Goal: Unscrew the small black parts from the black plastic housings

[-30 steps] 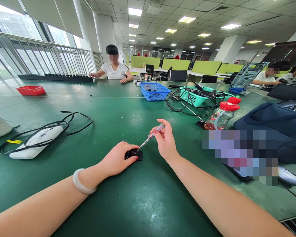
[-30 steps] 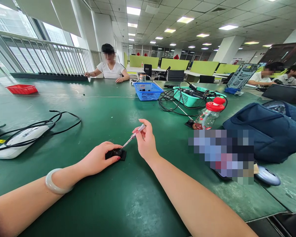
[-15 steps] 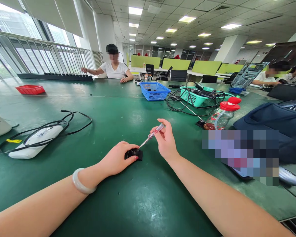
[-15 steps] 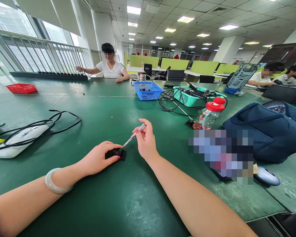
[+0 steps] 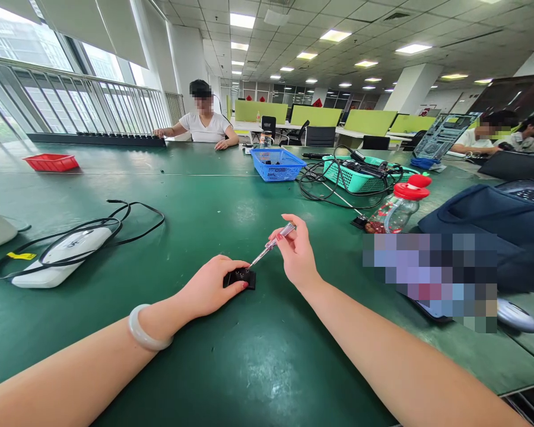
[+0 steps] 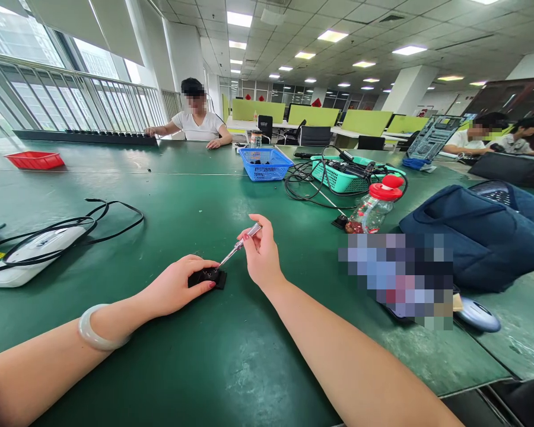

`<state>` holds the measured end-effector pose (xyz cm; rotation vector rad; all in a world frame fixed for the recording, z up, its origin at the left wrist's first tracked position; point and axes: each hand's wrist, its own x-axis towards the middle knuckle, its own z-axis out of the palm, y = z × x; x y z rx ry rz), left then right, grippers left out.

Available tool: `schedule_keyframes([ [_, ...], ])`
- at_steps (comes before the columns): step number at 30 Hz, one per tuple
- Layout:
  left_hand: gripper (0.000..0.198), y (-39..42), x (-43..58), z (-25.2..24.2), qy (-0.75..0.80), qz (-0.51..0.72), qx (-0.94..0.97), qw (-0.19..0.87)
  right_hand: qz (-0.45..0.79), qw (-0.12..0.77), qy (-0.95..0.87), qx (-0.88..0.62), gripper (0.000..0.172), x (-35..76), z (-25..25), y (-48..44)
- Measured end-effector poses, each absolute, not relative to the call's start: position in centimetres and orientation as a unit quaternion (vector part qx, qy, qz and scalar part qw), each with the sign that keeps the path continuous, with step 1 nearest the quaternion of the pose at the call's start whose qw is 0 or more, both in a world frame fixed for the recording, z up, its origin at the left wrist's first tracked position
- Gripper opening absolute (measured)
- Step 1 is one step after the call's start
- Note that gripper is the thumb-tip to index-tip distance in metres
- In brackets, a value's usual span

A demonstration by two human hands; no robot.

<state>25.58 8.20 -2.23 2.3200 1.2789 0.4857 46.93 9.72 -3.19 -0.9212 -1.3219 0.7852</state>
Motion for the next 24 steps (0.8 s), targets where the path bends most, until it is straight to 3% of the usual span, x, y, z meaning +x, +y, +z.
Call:
schedule_keyframes([
  [24,0.039,8.16,25.67,-2.06,0.462,0.177,0.840,0.223,0.336,0.626,-0.578,-0.401,0.036,46.93,-3.42,9.93],
])
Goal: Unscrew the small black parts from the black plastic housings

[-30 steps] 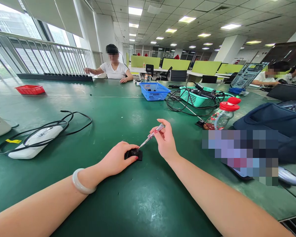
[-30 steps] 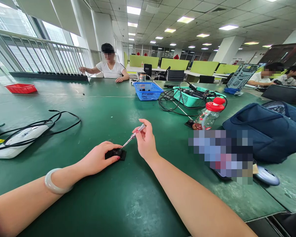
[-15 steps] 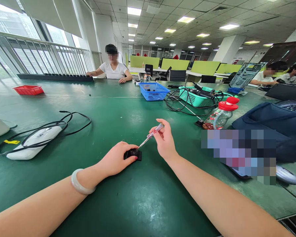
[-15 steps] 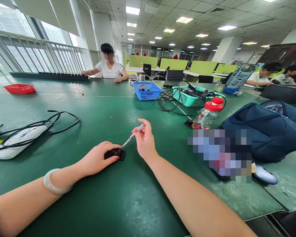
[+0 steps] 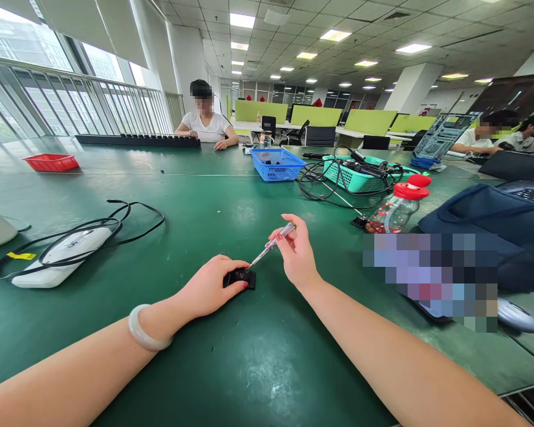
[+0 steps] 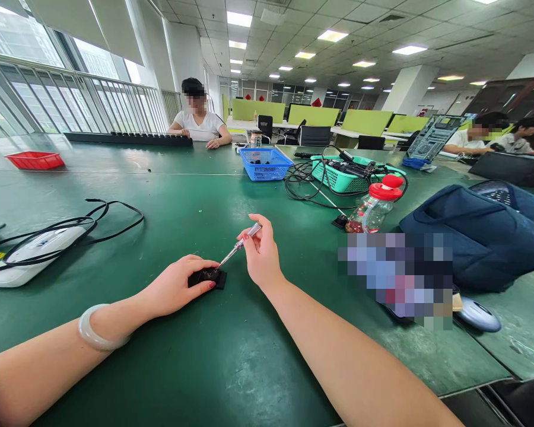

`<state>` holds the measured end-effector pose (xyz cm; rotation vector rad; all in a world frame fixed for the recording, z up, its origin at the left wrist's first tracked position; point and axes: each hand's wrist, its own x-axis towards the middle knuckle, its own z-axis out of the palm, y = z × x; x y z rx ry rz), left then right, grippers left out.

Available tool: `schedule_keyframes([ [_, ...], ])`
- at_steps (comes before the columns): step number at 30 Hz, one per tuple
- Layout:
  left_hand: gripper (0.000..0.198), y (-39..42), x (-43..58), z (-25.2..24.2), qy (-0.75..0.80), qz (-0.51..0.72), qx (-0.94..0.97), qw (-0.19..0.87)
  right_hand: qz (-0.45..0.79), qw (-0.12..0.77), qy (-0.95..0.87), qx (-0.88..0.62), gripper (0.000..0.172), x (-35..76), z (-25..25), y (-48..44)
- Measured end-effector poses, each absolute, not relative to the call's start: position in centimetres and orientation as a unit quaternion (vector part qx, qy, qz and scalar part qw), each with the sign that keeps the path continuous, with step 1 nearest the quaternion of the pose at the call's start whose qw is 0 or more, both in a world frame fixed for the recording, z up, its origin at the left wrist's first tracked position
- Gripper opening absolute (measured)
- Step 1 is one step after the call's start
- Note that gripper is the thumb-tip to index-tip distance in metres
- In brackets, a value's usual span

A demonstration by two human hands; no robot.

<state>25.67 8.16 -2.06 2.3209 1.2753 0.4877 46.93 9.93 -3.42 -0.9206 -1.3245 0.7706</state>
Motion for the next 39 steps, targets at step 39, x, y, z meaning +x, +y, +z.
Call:
schedule_keyframes([
  [39,0.036,8.2,25.6,-2.3,0.459,0.181,0.841,0.222,0.433,0.630,-0.486,-0.424,0.057,46.6,-3.9,10.8],
])
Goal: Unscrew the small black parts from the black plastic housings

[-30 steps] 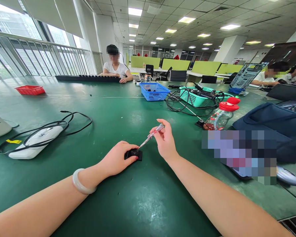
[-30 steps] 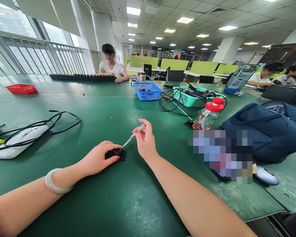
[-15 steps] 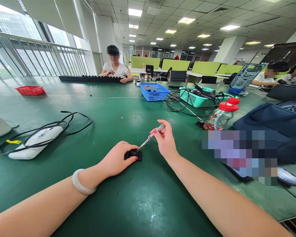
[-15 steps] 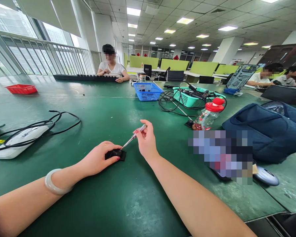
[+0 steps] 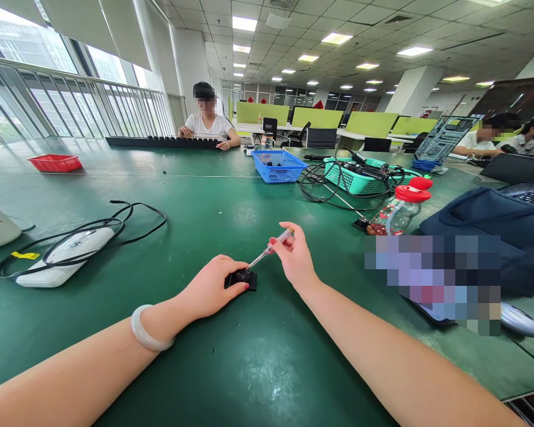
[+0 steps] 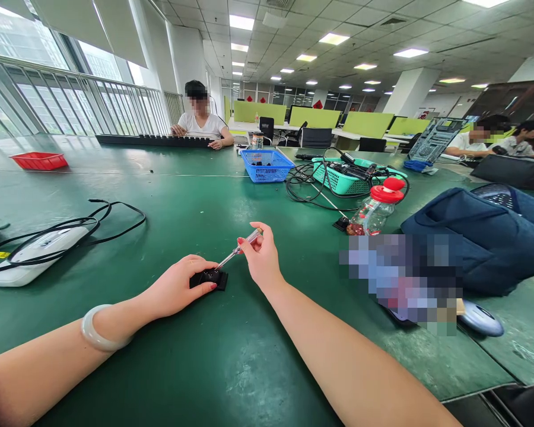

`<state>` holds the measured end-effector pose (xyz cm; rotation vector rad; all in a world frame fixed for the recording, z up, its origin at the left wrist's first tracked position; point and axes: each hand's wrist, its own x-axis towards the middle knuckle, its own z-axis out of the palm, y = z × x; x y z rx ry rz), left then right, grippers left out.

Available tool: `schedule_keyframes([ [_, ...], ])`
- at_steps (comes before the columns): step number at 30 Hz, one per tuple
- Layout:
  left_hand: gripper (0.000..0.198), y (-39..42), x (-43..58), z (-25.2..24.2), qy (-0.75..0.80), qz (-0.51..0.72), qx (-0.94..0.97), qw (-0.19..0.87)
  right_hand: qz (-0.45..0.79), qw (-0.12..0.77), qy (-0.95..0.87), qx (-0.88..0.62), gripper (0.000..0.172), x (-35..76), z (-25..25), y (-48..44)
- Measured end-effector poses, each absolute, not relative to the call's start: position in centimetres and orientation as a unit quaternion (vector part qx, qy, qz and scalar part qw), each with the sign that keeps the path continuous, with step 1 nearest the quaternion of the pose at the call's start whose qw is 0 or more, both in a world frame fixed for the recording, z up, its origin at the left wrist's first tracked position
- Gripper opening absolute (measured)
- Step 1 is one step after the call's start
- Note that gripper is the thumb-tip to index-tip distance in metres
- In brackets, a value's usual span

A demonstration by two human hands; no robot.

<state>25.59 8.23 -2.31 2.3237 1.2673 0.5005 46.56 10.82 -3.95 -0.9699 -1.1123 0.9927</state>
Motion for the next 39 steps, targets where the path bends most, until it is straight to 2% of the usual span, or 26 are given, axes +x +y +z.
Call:
schedule_keyframes([
  [20,0.036,8.39,25.51,-2.58,0.460,0.176,0.839,0.228,0.446,0.630,-0.470,-0.428,0.055,46.34,-3.88,10.54],
  [30,0.035,8.37,25.63,-2.48,0.456,0.180,0.843,0.222,0.432,0.616,-0.490,-0.441,0.047,46.49,-3.95,10.52],
  [39,0.037,8.28,25.58,-2.39,0.457,0.181,0.840,0.229,0.429,0.608,-0.495,-0.449,0.049,46.47,-3.99,10.41],
])
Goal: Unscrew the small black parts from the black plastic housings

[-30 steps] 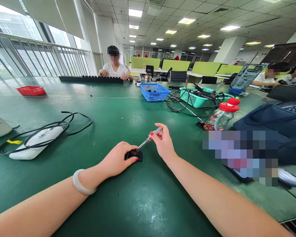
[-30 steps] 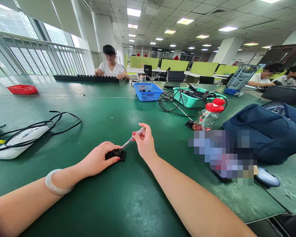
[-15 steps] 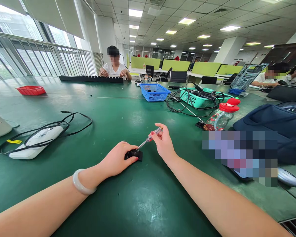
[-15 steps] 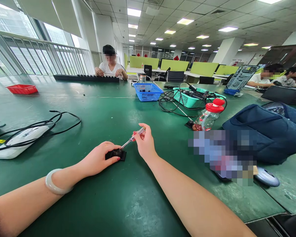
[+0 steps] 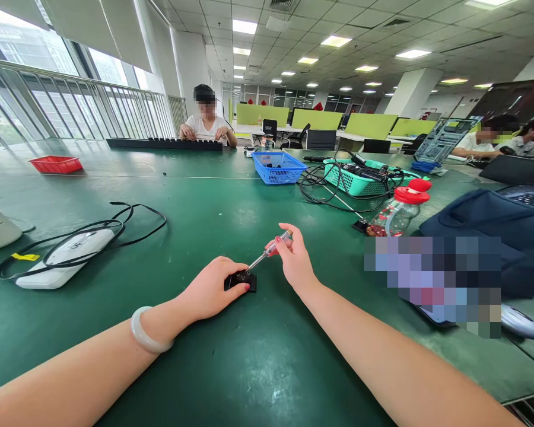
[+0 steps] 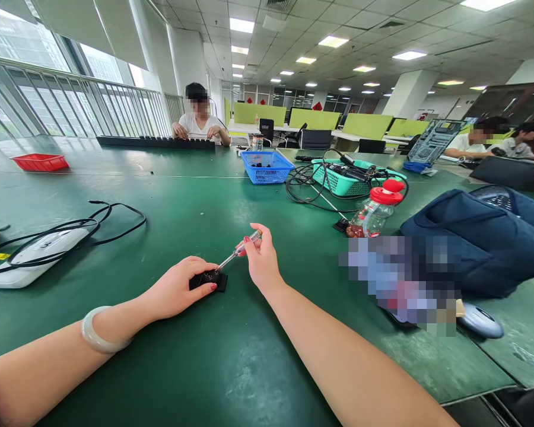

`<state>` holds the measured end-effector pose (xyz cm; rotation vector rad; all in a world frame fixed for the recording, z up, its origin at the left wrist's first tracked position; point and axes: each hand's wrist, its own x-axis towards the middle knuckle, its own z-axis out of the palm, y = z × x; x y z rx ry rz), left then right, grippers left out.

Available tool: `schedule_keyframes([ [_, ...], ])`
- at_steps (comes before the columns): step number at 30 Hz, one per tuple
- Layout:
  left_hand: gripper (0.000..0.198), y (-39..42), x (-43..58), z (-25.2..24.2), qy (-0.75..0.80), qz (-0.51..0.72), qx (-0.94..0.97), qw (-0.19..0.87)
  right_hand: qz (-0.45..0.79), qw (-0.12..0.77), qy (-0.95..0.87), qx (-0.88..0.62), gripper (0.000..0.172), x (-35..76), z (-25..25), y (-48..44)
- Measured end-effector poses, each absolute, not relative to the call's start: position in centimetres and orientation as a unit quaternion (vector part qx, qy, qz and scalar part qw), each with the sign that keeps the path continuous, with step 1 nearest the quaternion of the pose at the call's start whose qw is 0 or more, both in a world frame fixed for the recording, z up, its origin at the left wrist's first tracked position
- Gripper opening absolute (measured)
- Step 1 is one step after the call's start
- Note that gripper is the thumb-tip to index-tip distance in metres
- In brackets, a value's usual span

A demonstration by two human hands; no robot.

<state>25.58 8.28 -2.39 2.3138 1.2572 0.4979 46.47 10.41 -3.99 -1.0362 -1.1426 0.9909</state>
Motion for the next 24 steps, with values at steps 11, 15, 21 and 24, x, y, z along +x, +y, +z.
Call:
schedule_keyframes([
  [11,0.035,8.25,25.75,-2.05,0.475,0.202,0.827,0.224,0.431,0.612,-0.482,-0.455,0.053,46.46,-4.20,10.61],
  [15,0.031,8.24,25.74,-2.06,0.485,0.209,0.821,0.220,0.439,0.614,-0.469,-0.459,0.053,46.38,-3.96,10.48],
  [21,0.029,8.23,25.59,-2.08,0.477,0.216,0.825,0.212,0.480,0.625,-0.427,-0.443,0.058,46.34,-3.68,10.54],
  [24,0.029,8.24,25.57,-2.09,0.477,0.213,0.825,0.216,0.499,0.628,-0.408,-0.436,0.059,46.35,-3.68,10.60],
])
